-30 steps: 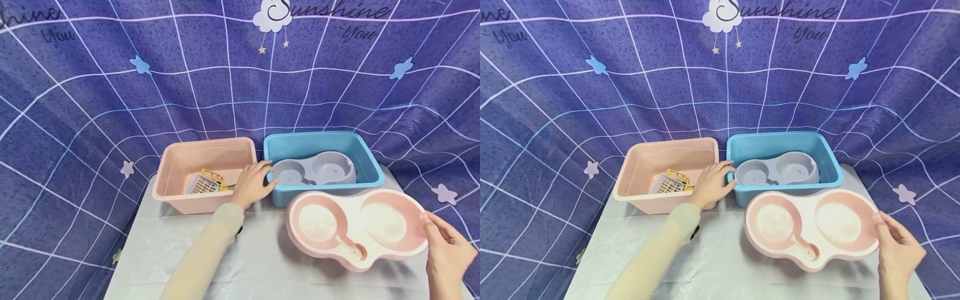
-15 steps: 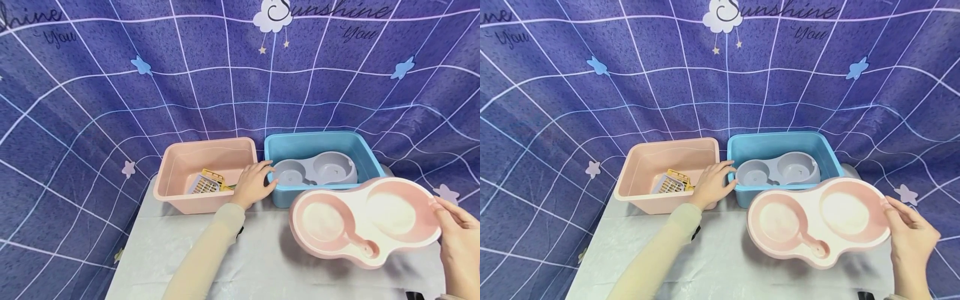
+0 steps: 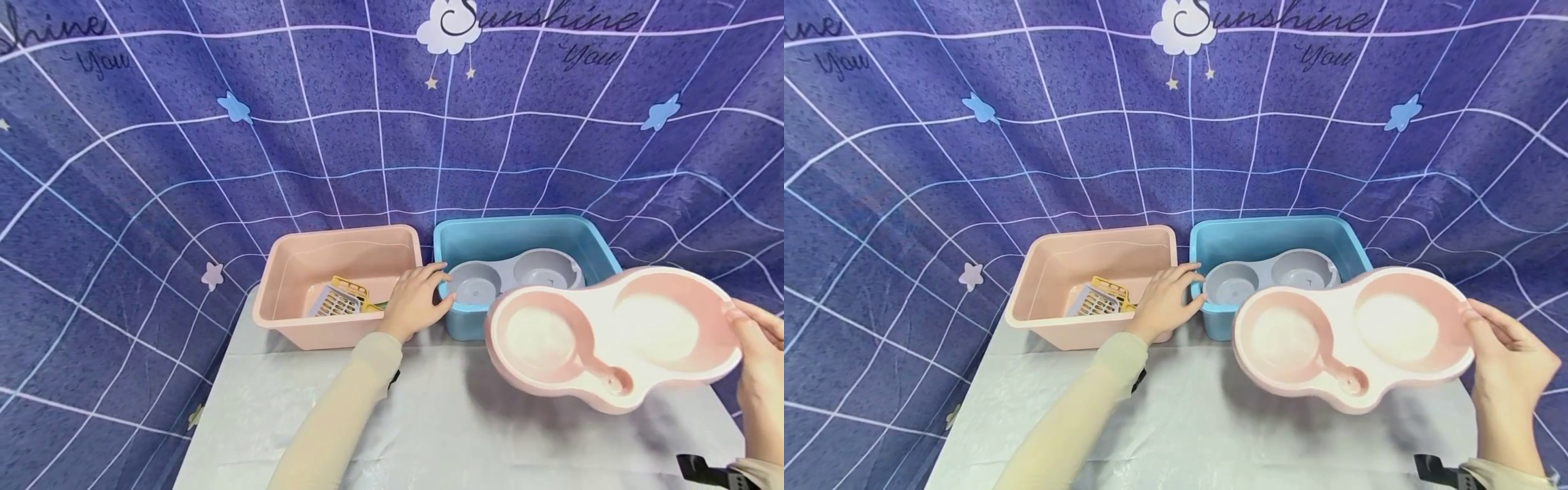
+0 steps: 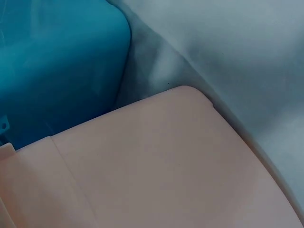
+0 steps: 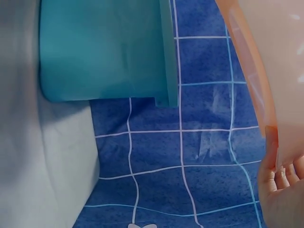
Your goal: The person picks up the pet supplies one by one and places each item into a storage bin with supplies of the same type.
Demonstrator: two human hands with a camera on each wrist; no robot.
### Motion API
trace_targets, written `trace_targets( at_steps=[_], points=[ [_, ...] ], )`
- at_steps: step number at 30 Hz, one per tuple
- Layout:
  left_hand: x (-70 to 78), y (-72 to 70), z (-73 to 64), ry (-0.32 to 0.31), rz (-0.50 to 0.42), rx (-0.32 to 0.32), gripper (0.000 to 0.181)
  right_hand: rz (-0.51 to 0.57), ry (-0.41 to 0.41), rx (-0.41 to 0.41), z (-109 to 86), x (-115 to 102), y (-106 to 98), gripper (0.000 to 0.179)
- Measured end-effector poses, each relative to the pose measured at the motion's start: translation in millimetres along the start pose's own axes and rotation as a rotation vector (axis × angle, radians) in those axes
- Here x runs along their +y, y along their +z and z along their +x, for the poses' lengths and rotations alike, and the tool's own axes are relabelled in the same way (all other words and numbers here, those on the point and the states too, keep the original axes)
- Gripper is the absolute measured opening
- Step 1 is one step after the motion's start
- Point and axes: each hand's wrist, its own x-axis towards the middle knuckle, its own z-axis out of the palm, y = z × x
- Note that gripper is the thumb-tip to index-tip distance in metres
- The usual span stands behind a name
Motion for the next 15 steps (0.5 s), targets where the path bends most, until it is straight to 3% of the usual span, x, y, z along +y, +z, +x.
trace_targets(
  at_steps=[8, 15],
  points=[
    [1.0, -0.1, -0.4, -0.003, 0.013, 0.005, 0.043, -0.02, 0.059, 0.051, 17.4, -0.5, 3.0, 0.022],
    [2.1, 0.0, -1.8, -0.004, 0.001, 0.014, 0.041, -0.025, 0.063, 0.043, 26.7, 0.4, 7.9, 0.021]
  ],
)
